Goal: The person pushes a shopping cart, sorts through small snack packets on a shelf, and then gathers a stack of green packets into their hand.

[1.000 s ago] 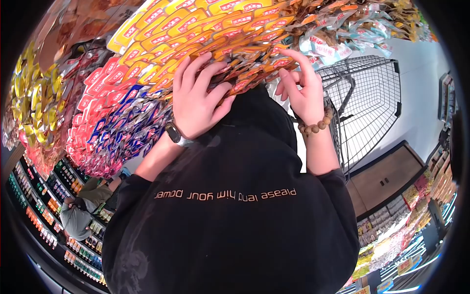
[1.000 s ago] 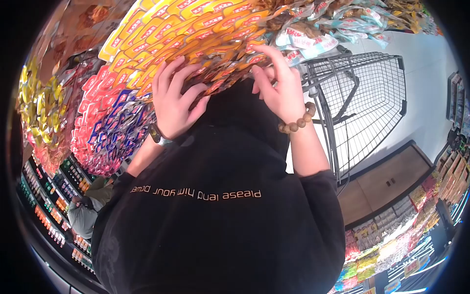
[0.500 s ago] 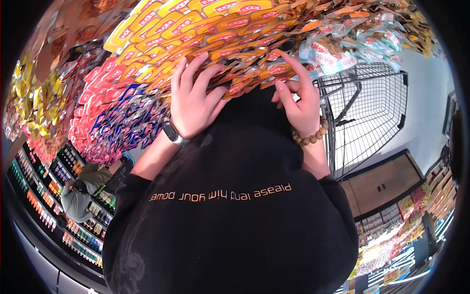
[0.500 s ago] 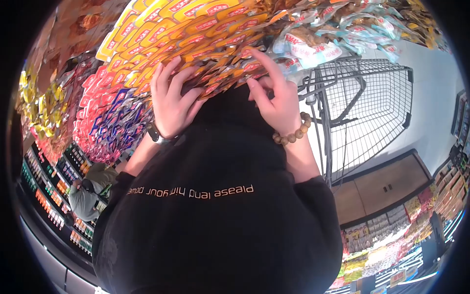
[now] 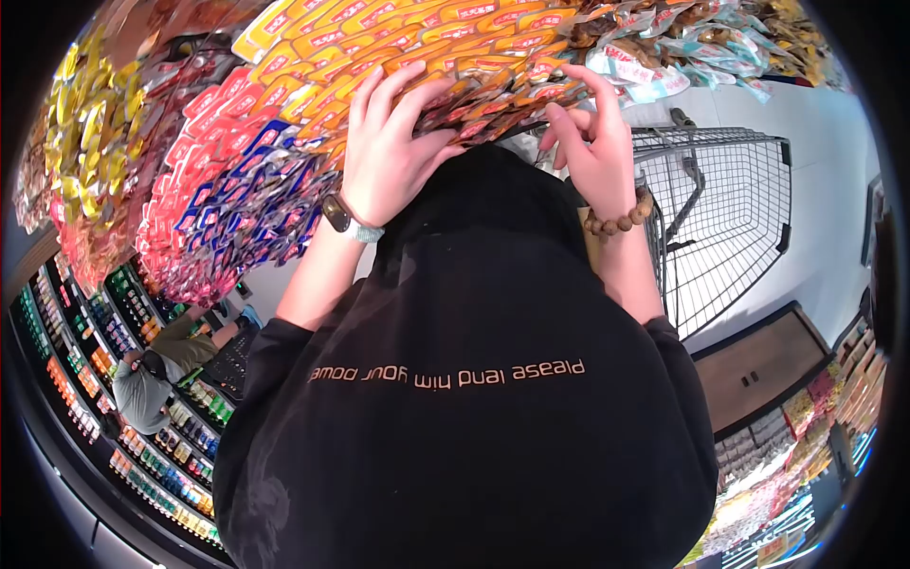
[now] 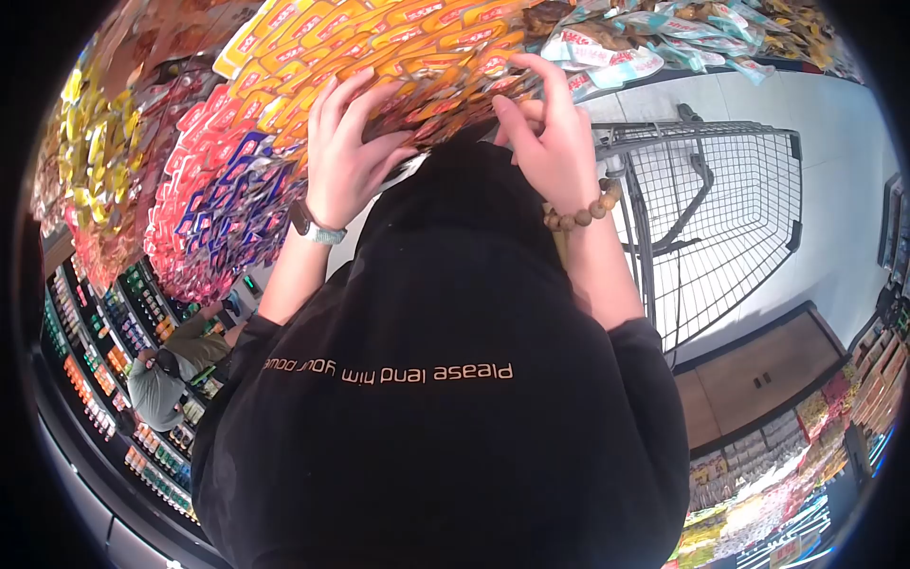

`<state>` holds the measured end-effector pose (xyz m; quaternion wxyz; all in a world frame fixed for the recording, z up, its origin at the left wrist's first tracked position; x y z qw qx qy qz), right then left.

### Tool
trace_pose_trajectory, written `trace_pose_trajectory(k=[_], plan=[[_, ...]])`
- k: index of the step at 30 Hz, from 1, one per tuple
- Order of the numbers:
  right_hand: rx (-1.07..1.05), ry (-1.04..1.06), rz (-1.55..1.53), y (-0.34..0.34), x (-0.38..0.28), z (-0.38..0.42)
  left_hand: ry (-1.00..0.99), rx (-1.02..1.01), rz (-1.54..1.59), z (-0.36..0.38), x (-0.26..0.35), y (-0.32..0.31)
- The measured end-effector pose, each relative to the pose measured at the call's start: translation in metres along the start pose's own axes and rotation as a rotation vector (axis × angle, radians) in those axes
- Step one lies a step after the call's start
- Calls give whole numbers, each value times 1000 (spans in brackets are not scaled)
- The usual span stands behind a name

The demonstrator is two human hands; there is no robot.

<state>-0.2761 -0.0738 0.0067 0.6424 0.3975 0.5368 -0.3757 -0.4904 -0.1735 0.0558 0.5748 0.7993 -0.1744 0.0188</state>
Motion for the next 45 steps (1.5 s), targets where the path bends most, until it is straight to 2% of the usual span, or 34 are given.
trace_pose_trajectory(k=[5,9,15,19,23,28,35,45], plan=[[45,-49,-10,1,0,0,6,12,2,3,4,2],[69,11,13,0,0,2,51,68,61,6,8,10],[-20,63,138,-2,3,-3,68,146,94,14,7,3],[-27,3,107,-4,-2,-1,74,178,155,16,5,4],[-23,46,90,-4,-2,0,71,240,204,12,9,10],[-53,37,95,-4,-1,0,90,208,173,8,15,9],[-16,108,171,-4,-5,1,41,186,94,9,17,7],[153,251,157,-2,-6,-1,162,204,31,22,23,4]])
Point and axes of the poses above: each hand's wrist, its own z-axis away from the middle knuckle, its own y-axis out of the back of the hand, x = y × z, the point moved 4 cm from there along -z, towards the middle knuckle, and after that the axes turned 5 degrees about x, right-handed, at the moved point
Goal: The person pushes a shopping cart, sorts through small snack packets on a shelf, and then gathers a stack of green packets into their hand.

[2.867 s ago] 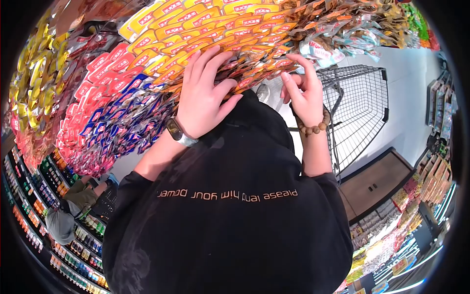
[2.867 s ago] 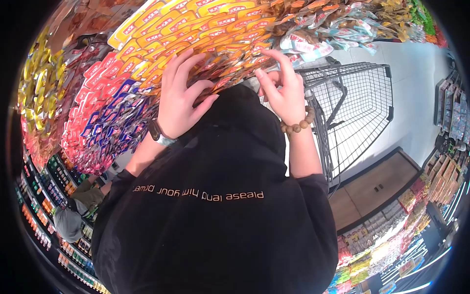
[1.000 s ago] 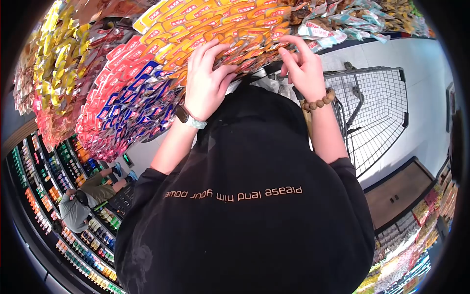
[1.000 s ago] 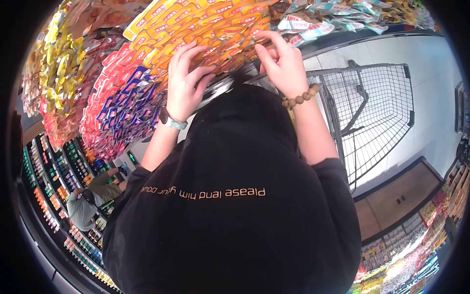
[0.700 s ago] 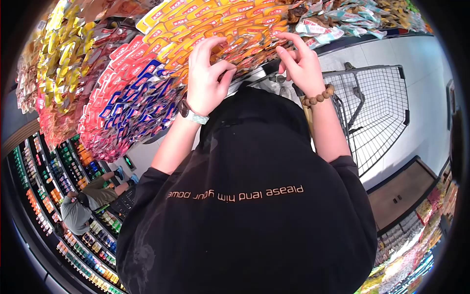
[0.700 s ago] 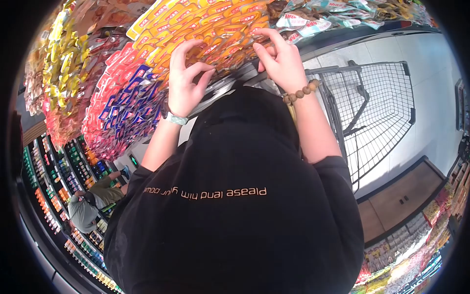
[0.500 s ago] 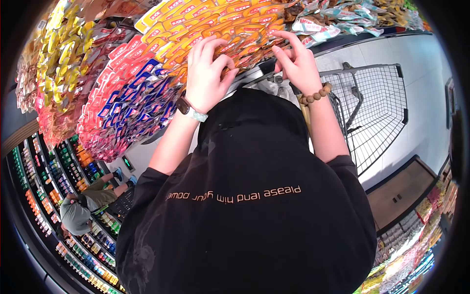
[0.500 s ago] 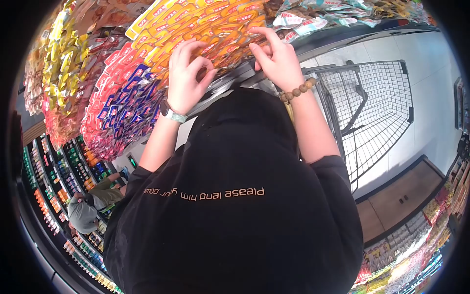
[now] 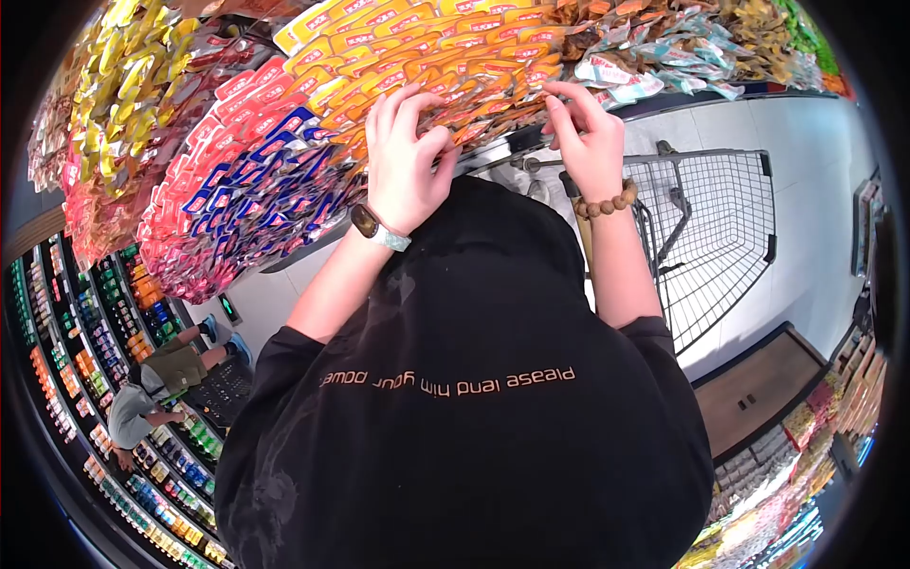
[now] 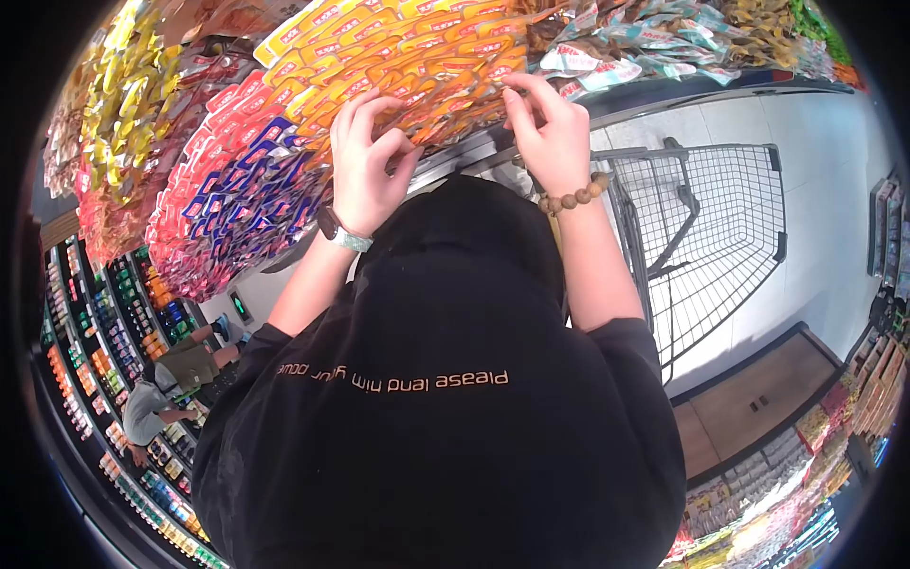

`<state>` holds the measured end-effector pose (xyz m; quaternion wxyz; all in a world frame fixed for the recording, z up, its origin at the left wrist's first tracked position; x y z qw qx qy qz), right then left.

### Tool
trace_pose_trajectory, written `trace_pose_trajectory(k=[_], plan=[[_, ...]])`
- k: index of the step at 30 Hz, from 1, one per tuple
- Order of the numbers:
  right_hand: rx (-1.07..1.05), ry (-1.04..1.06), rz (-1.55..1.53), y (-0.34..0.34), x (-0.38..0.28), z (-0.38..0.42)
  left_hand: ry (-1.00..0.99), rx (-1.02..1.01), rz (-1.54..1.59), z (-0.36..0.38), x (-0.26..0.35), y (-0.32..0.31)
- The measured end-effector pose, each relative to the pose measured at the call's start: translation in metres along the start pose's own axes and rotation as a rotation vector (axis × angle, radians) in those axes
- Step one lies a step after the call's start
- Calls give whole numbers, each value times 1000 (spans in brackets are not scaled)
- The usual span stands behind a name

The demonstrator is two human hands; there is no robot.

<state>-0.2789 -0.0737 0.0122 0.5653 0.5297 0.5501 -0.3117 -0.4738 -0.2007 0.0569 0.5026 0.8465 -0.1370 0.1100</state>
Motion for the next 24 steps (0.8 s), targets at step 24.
trace_pose_trajectory(k=[24], plan=[[-123,-201,-32,-4,-1,1,24,98,30,-26,22,-18]])
Point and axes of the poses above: each hand's wrist, its own z-axis away from the middle knuckle, its own y-axis out of the back of the hand, x = y × z, the point moved 4 cm from there along -z, towards the middle knuckle, and after that the axes turned 5 degrees about x, right-handed, at the moved point
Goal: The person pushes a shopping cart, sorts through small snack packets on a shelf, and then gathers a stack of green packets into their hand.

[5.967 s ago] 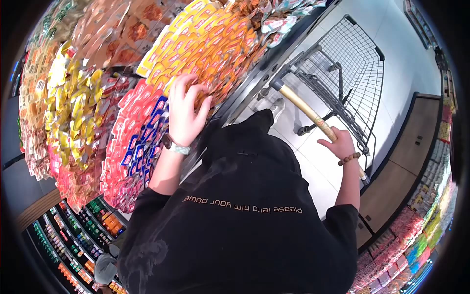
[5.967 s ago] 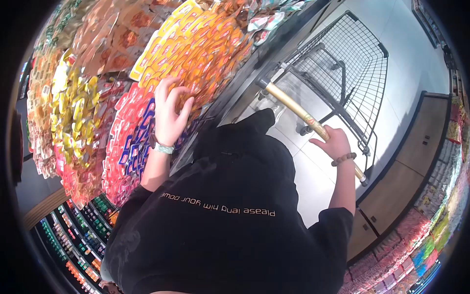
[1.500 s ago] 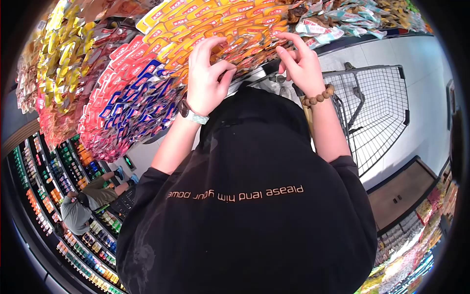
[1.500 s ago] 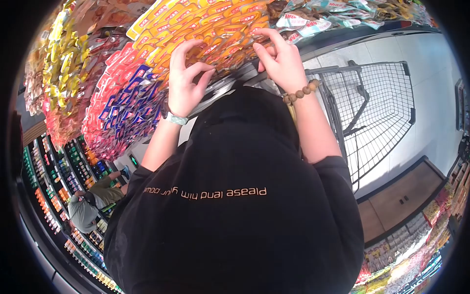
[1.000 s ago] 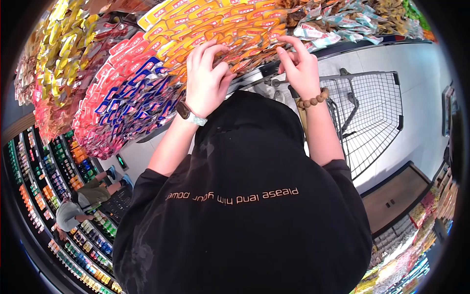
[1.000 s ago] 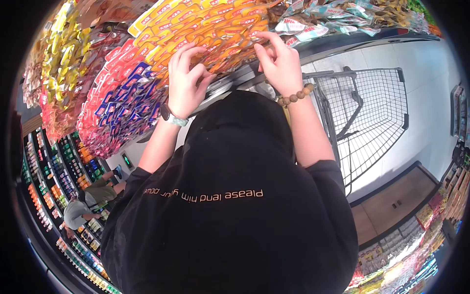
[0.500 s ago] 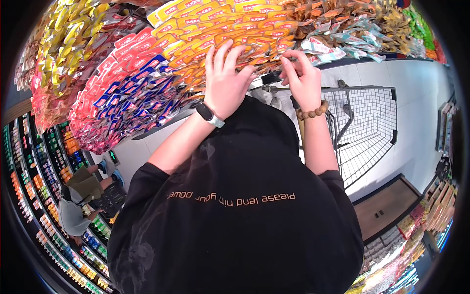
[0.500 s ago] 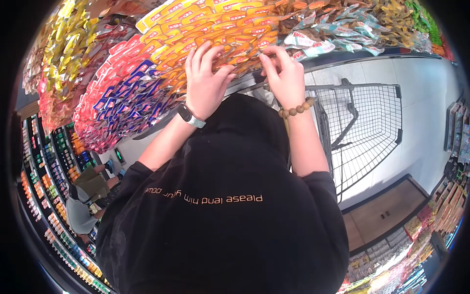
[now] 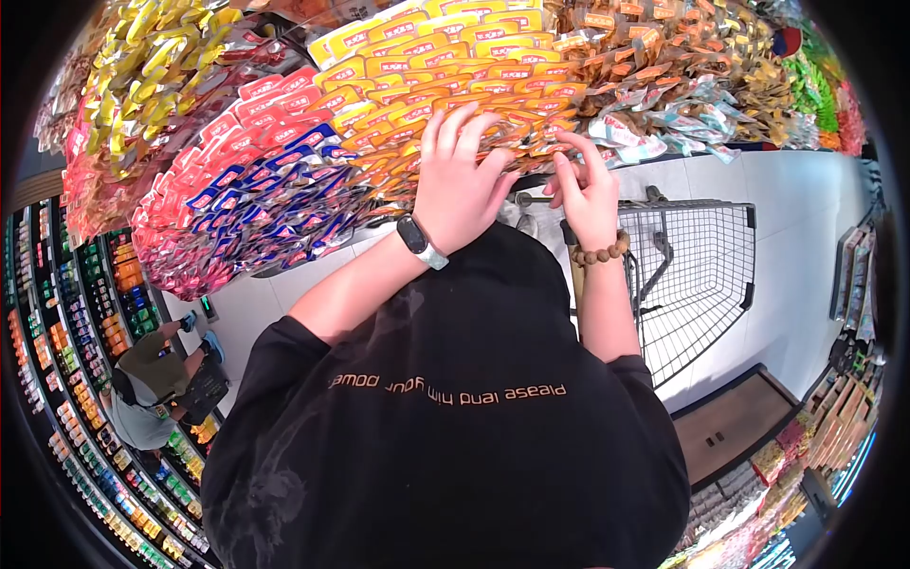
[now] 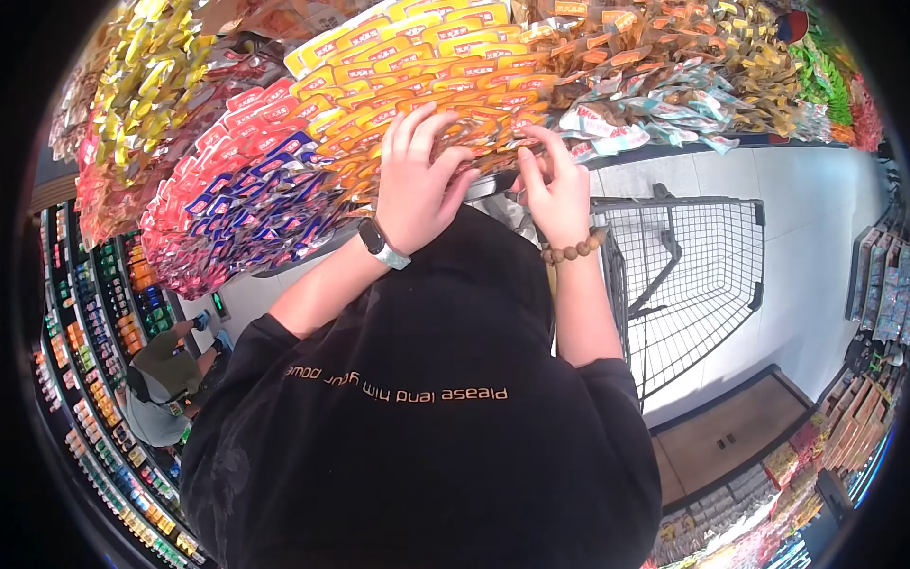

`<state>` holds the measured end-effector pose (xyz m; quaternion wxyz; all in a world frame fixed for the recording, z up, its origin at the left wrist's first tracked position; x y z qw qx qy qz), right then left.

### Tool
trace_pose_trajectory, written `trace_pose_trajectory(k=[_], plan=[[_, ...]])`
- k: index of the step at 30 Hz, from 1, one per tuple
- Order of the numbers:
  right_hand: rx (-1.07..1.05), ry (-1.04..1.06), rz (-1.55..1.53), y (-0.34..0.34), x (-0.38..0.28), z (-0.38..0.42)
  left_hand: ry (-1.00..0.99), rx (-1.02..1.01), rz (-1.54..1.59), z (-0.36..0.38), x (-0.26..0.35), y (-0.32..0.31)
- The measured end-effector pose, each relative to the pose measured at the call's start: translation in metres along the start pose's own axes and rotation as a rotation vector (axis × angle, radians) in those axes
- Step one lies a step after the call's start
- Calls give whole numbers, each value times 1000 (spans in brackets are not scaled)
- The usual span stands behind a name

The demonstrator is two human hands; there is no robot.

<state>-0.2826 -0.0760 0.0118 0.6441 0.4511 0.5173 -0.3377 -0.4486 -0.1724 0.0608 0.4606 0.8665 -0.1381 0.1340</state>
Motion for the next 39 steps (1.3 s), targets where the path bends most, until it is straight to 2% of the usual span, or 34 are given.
trace_pose_trajectory(k=[1,5,8,14,17,20,22,24,27,31,33,37,39], plan=[[-10,-10,-20,1,-1,1,-11,24,66,-9,4,4],[84,90,-106,2,-3,2,-76,-52,13,-36,7,-19],[68,63,-102,7,-1,-1,-149,-31,7,-47,11,-31],[84,7,-83,9,0,-4,-129,-210,-36,-57,10,-43],[91,73,-70,10,6,-3,-155,-239,-10,-60,15,-36],[119,81,-51,13,4,0,-96,-251,237,-69,14,3],[125,46,-31,18,3,0,13,-147,449,-68,1,30],[118,50,-9,19,2,1,-3,-57,624,-68,-18,54],[121,41,-52,18,-7,1,203,-51,669,-53,-44,61],[52,161,-34,9,-8,3,358,-34,622,-29,-64,60],[-6,116,-26,6,-11,0,444,4,688,-19,-66,58],[-72,57,-4,6,-10,-4,453,35,723,-6,-79,54],[-84,40,13,8,-11,-4,545,47,726,-3,-84,54]])
Point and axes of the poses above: each hand's wrist, its own z-axis away from the middle knuckle, its own y-axis out of the back of the hand, x = y × z, the point moved 4 cm from there along -z, towards the middle knuckle, and after that the axes turned 5 degrees about x, right-handed, at the moved point
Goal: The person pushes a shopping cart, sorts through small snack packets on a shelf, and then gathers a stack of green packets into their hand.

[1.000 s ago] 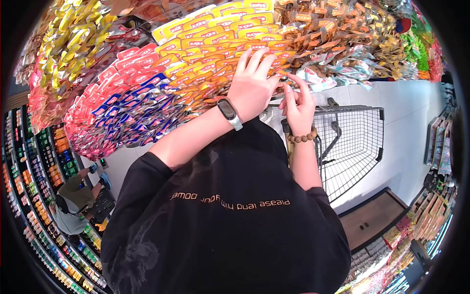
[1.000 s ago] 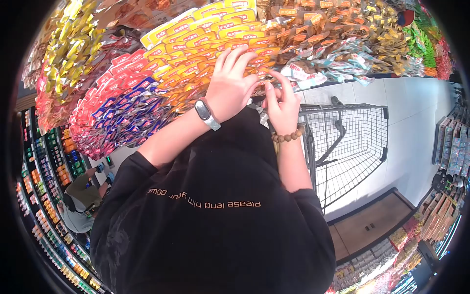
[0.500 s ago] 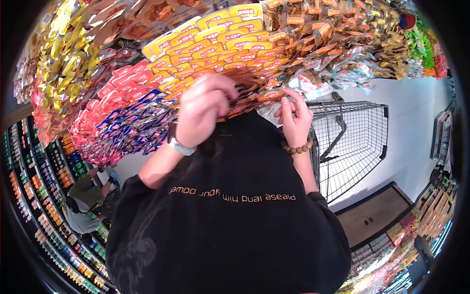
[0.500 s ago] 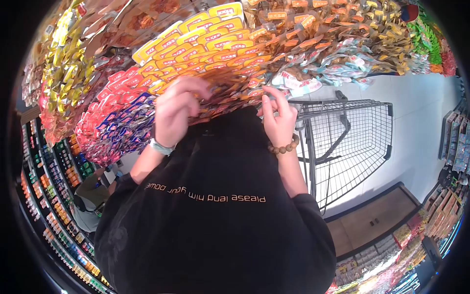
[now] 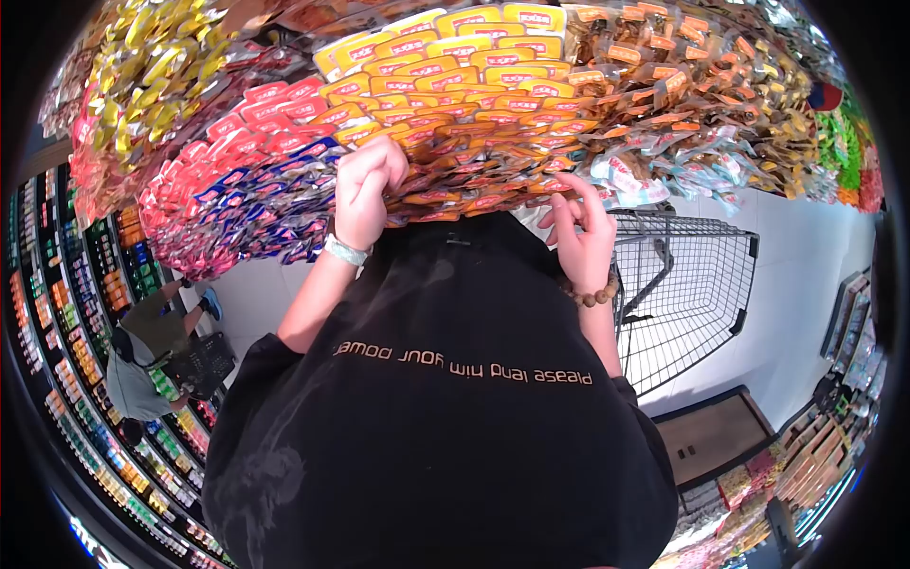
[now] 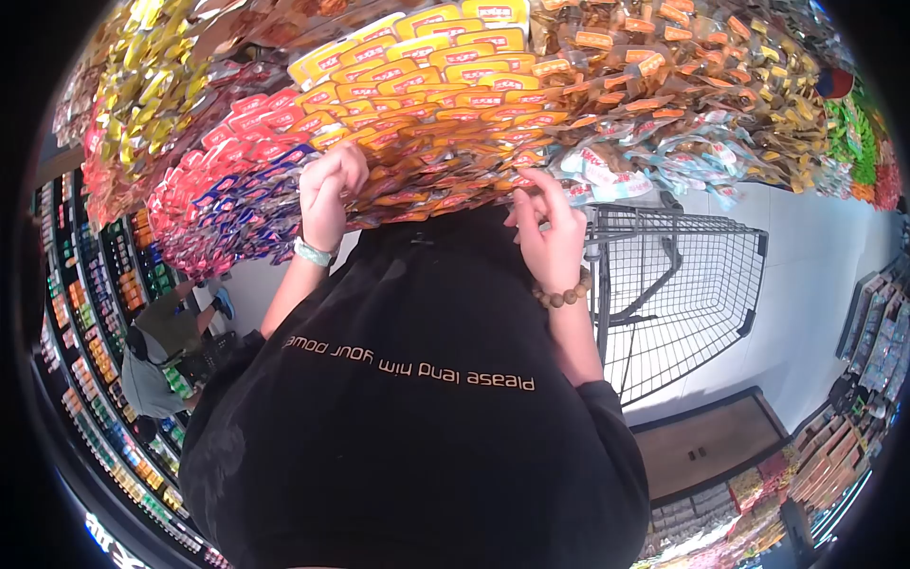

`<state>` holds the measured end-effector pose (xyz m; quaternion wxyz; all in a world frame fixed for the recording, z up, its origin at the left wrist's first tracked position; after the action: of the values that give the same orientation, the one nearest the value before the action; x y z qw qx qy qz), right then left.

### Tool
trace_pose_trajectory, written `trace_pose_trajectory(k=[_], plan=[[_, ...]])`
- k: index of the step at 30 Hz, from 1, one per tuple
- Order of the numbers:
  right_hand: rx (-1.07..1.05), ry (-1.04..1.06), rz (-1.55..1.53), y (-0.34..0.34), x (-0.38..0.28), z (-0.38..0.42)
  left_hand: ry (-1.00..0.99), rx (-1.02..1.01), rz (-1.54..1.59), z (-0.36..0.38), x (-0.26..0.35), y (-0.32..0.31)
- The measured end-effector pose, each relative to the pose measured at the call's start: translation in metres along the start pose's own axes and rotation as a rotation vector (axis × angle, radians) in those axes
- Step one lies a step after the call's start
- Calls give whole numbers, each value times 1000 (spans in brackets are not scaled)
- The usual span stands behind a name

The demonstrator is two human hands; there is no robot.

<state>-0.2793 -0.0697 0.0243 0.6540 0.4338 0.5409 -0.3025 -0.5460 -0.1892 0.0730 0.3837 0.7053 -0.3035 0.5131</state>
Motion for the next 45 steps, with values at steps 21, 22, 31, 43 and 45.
trace_pose_trajectory(k=[21,22,31,43,45], plan=[[-96,189,73,7,-15,-18,-56,43,-178,6,3,-8],[-99,209,89,6,-16,-18,-91,64,-289,4,3,-4],[11,484,187,2,-47,-32,-339,236,-872,-30,1,39],[-52,633,265,-16,-70,-57,-299,165,-918,-20,-5,44],[-73,683,273,-21,-72,-61,-296,159,-914,-21,-5,48]])
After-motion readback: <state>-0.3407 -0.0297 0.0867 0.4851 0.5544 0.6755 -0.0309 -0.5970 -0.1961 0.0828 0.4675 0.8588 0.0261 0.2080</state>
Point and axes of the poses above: each hand's wrist, its own z-axis away from the middle knuckle, its own y-axis out of the back of the hand, x = y × z, the point moved 4 cm from there along -z, towards the middle knuckle, and after that the axes turned 5 degrees about x, right-handed, at the moved point
